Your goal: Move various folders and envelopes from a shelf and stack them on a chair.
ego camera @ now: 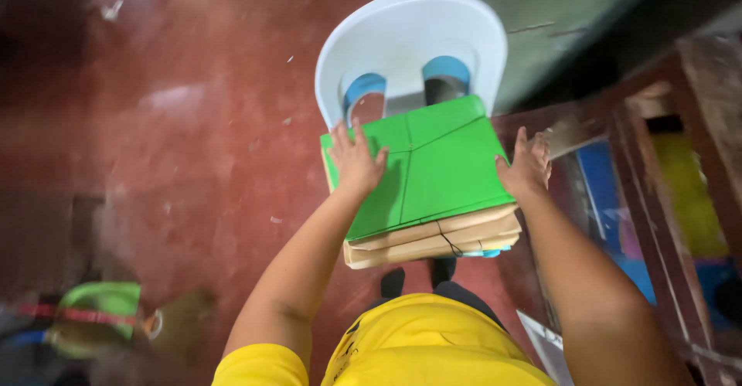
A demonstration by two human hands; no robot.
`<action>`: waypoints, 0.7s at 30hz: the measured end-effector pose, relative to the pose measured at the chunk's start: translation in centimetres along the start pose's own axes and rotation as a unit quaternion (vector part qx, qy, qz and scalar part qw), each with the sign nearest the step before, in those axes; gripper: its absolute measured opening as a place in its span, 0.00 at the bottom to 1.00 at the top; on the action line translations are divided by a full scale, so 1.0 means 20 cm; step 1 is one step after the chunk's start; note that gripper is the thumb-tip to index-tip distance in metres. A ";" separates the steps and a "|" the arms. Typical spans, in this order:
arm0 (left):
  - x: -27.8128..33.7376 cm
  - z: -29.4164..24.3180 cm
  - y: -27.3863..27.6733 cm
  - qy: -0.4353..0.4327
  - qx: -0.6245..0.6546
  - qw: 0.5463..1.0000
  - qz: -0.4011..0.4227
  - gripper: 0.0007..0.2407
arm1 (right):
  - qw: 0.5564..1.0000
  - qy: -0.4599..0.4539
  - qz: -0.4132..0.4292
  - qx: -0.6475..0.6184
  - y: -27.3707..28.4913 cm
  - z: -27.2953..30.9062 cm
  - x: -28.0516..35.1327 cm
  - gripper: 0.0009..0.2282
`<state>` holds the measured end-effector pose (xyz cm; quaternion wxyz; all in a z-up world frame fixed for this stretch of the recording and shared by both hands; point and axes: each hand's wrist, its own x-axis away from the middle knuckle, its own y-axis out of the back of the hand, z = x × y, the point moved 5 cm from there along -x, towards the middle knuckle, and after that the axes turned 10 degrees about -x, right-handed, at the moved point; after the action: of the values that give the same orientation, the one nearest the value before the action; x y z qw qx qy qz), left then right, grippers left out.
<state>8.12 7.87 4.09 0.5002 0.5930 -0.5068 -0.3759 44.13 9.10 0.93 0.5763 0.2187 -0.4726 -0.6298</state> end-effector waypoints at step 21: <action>1.85 -2.14 0.44 -0.684 0.176 0.706 -0.057 0.48 | 0.782 0.196 -0.586 0.077 1.30 -0.73 2.18 0.23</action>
<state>54.52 -19.02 24.33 -0.1196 0.2783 -0.7319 -0.6103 59.11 -33.74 27.97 0.1573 0.6161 -0.1773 -0.7512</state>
